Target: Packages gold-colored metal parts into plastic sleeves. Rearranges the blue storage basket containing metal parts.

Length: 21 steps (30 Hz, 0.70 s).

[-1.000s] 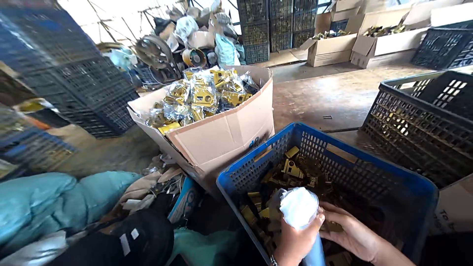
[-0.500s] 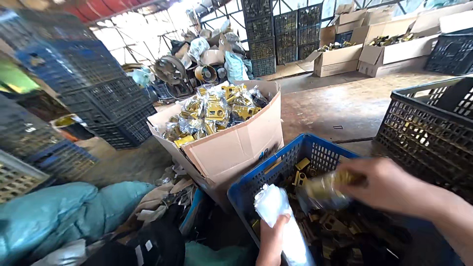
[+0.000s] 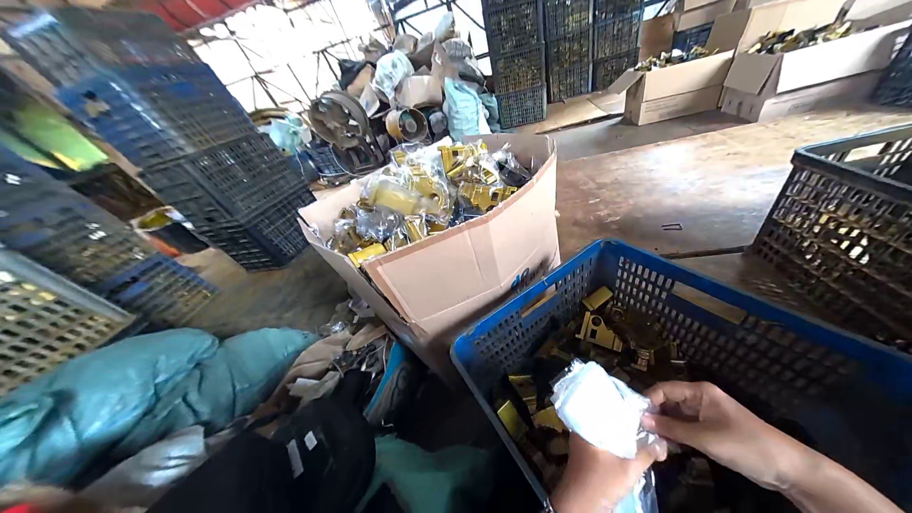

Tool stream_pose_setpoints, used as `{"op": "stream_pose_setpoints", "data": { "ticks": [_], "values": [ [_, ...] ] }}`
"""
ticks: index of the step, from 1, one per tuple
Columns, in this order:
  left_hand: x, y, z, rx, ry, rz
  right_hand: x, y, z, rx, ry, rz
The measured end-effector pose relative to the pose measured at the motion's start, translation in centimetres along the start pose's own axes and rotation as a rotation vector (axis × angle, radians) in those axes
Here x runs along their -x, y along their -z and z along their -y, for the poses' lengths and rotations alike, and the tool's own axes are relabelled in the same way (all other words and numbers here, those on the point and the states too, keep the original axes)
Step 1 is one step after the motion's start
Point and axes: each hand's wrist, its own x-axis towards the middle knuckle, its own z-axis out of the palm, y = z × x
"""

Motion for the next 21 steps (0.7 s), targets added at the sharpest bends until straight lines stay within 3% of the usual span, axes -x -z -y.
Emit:
{"op": "stream_pose_setpoints", "data": {
  "ticks": [3, 6, 8, 11, 14, 16, 19, 21],
  "values": [
    [0.0, -0.2, -1.9, 0.303, 0.276, 0.099, 0.7, -1.0, -0.3, -0.049, -0.075, -0.15],
    [-0.1, 0.3, -2.8, 0.389, 0.283, 0.051, 1.9, -1.7, -0.1, -0.137, -0.104, -0.126],
    [-0.1, 0.8, -2.7, 0.258, 0.186, 0.001, 2.7, -0.9, 0.1, -0.141, -0.09, -0.024],
    [-0.8, 2.2, -1.2, -0.16, 0.01, 0.014, 2.4, -0.1, 1.2, -0.097, -0.209, -0.095],
    [-1.7, 1.8, -2.0, 0.018, 0.125, -0.102, 2.4, 0.0, 0.9, -0.061, -0.278, 0.121],
    [-1.5, 1.9, -2.3, 0.045, 0.141, -0.052, 2.3, 0.3, 0.3, -0.093, -0.263, 0.233],
    [-1.6, 2.5, -0.9, -0.216, 0.015, -0.035, 1.6, 0.7, 0.0, -0.109, -0.214, 0.163],
    [-2.7, 3.6, -0.6, -0.365, -0.038, -0.237, 0.6, 1.5, 0.6, -0.061, -0.191, 0.058]
  ]
}}
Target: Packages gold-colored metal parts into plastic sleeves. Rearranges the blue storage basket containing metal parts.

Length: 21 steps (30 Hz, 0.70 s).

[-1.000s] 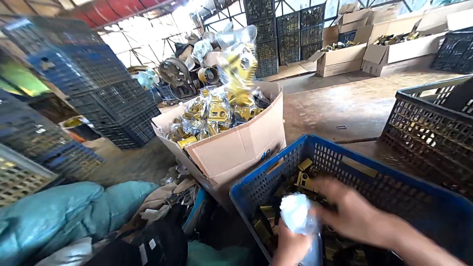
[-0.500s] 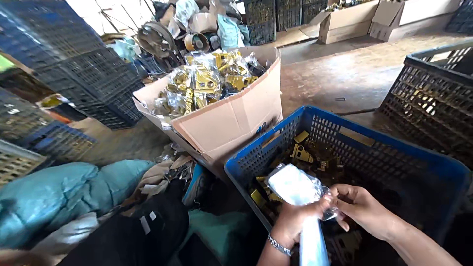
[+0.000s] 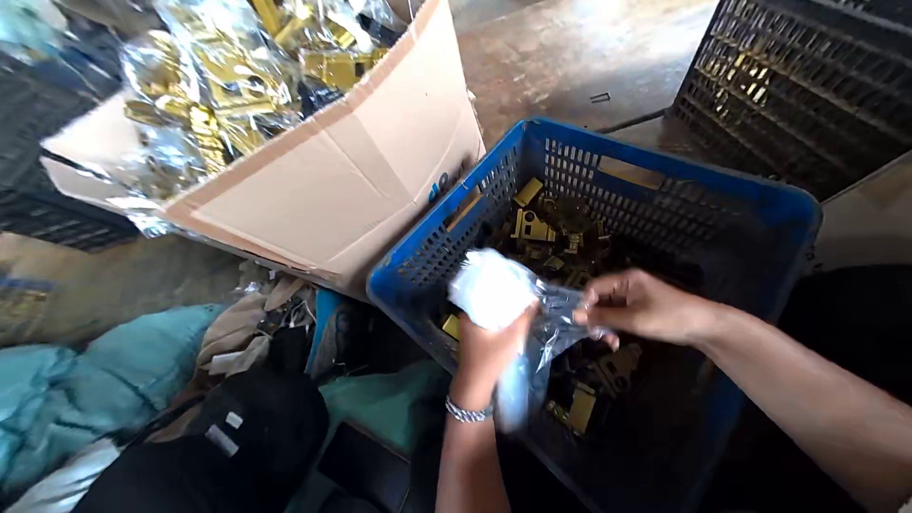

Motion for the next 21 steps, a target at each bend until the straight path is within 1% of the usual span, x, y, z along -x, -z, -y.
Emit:
{"op": "stream_pose_setpoints", "data": {
  "ticks": [2, 3, 4, 5, 7, 8, 9, 10, 12, 13, 14, 15, 16, 17, 18, 19, 20, 21],
  "values": [
    [-2.0, 1.7, 0.7, 0.079, -0.03, -0.224, -1.3, 1.1, 0.8, -0.018, 0.075, -0.171],
    [-2.6, 2.4, 0.4, 0.153, -0.018, -0.267, -2.2, 1.4, 1.3, -0.007, 0.125, -0.244],
    [-2.5, 2.6, -0.2, 0.24, 0.0, -0.237, -3.1, 1.2, 1.8, 0.057, 0.169, -0.272],
    [-1.8, 2.4, -0.9, 0.322, 0.028, -0.129, -3.9, 0.5, 2.2, 0.17, 0.223, -0.235],
    [-0.4, 1.3, -1.6, 0.425, 0.101, 0.109, -5.2, -2.1, 3.0, 0.416, 0.335, -0.04],
    [-0.3, 0.8, -1.5, 0.457, 0.122, 0.143, -5.9, -3.1, 3.5, 0.51, 0.361, 0.075],
    [-0.5, 1.0, -1.1, 0.423, 0.101, 0.108, -6.6, -3.6, 4.3, 0.563, 0.336, 0.157],
    [-0.8, 1.8, -0.7, 0.342, 0.046, 0.017, -7.4, -3.6, 4.9, 0.55, 0.315, 0.176],
    [-1.7, 3.6, 0.1, 0.126, -0.08, -0.185, -9.4, -2.5, 4.3, 0.403, 0.341, 0.09],
    [-2.0, 4.1, 0.5, -0.002, -0.121, -0.291, -10.5, -1.9, 3.7, 0.296, 0.31, 0.039],
    [-1.8, 4.3, 0.9, -0.106, -0.14, -0.372, -11.6, -1.4, 2.8, 0.192, 0.238, 0.008],
    [-1.7, 4.5, 1.4, -0.151, -0.145, -0.43, -12.6, -1.1, 1.3, 0.136, 0.159, -0.004],
    [-1.6, 4.6, 1.9, -0.129, -0.135, -0.472, -13.6, -1.1, -0.8, 0.185, 0.08, -0.005],
    [-1.7, 4.8, 2.3, -0.064, -0.124, -0.498, -14.5, -1.7, -3.5, 0.346, -0.005, 0.021],
    [-1.9, 4.8, 2.3, 0.007, -0.115, -0.508, -15.6, -2.9, -6.3, 0.57, -0.098, 0.09],
    [-2.0, 4.6, 2.1, 0.049, -0.094, -0.517, -16.6, -4.5, -8.5, 0.766, -0.222, 0.229],
    [-2.0, 4.3, 1.8, 0.062, -0.068, -0.524, -17.3, -6.3, -10.6, 0.901, -0.3, 0.369],
    [-1.9, 3.8, 1.6, 0.052, -0.046, -0.523, -17.6, -7.8, -12.7, 0.987, -0.31, 0.452]
  ]
}}
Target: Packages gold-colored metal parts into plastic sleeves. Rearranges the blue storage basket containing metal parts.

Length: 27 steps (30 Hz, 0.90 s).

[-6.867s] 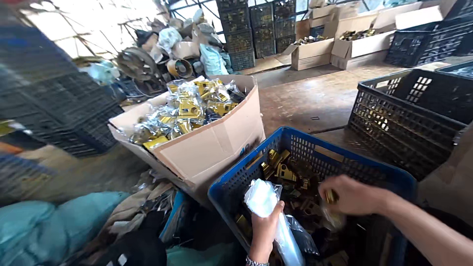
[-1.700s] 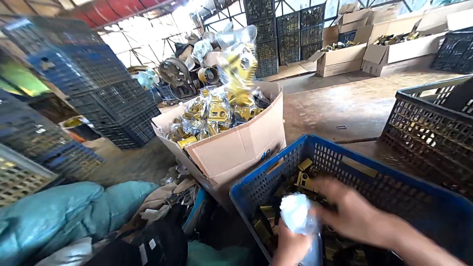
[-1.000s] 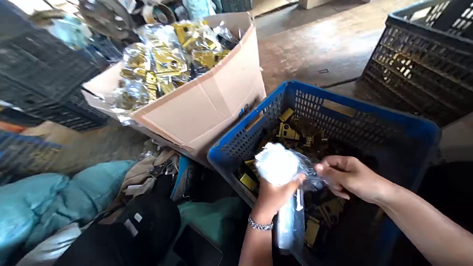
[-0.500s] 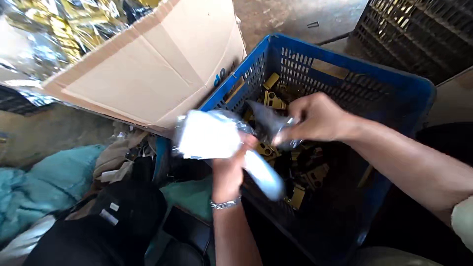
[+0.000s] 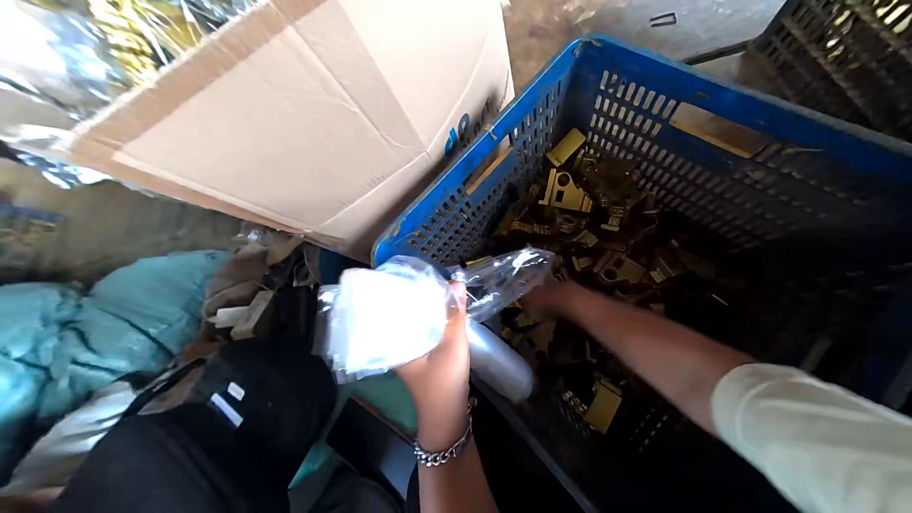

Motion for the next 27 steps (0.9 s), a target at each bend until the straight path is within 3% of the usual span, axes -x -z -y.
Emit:
{"op": "stream_pose_setpoints", "data": {
  "ticks": [3, 6, 8, 9, 11, 13, 14, 16, 18, 21, 24, 27],
  "values": [
    [0.3, -1.1, -0.3, -0.018, -0.015, -0.005, -0.2, -1.4, -0.1, 0.084, 0.077, -0.029],
    [0.3, -1.6, -0.5, 0.019, 0.004, 0.052, 2.7, 2.0, -2.0, 0.178, 0.009, -0.016],
    [0.5, -2.2, -0.5, 0.054, 0.054, 0.087, 6.2, 5.2, -4.1, 0.094, -0.085, -0.092],
    [0.8, -2.5, -0.5, 0.064, 0.082, 0.111, 8.5, 6.6, -5.1, -0.003, -0.111, -0.215],
    [1.8, -2.9, -0.2, 0.065, 0.125, 0.161, 14.1, 7.8, -6.1, -0.331, -0.065, -0.643],
    [3.4, -3.4, 0.0, 0.082, 0.161, 0.208, 19.5, 7.6, -5.5, -0.861, 0.088, -0.971],
    [4.3, -3.7, -0.2, 0.1, 0.191, 0.226, 21.9, 7.5, -4.7, -1.121, 0.205, -0.975],
    [6.6, -4.6, -1.4, 0.17, 0.252, 0.22, 24.9, 6.5, -3.0, -1.371, 0.407, -0.796],
    [9.4, -5.3, -3.0, 0.294, 0.296, 0.193, 25.8, 5.2, -0.8, -1.389, 0.453, -0.666],
    [12.3, -5.0, -5.7, 0.415, 0.417, 0.196, 25.9, 3.4, 1.6, -1.304, 0.519, -0.834],
    [12.6, -3.7, -8.4, 0.532, 0.605, 0.186, 26.6, 1.2, 0.9, -0.785, 0.691, -1.066],
    [12.3, -1.9, -10.3, 0.605, 0.649, 0.145, 29.1, -0.9, -0.3, -0.517, 0.788, -1.019]
  ]
}}
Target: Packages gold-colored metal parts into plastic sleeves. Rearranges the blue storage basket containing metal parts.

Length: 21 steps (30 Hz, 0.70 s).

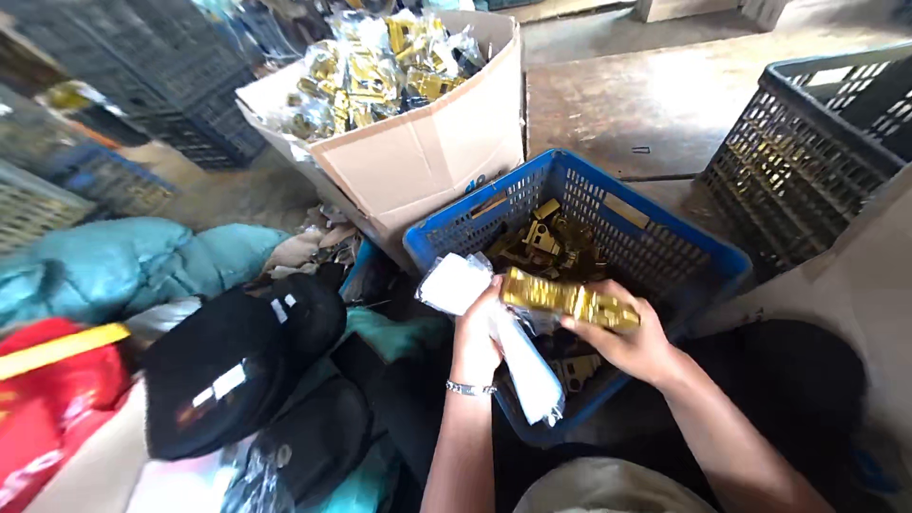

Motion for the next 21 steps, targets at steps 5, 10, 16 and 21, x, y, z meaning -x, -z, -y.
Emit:
{"op": "stream_pose_setpoints", "data": {
  "ticks": [5, 10, 16, 21],
  "values": [
    [2.4, -0.3, 1.2, -0.276, -0.171, 0.088, 1.5, 2.0, -0.2, 0.223, 0.053, -0.145],
    [4.4, -2.3, 4.2, -0.446, -0.362, 0.165, 1.1, 1.5, -0.5, 0.323, -0.205, 0.025],
    [3.0, -1.0, 4.6, -0.587, -0.318, 0.409, -0.1, 1.2, -1.2, -0.194, -0.528, -0.109],
    [1.5, 1.7, 2.7, -0.31, -0.247, 0.31, -5.5, 5.8, -1.2, 0.453, -0.494, 0.638]
  ]
}}
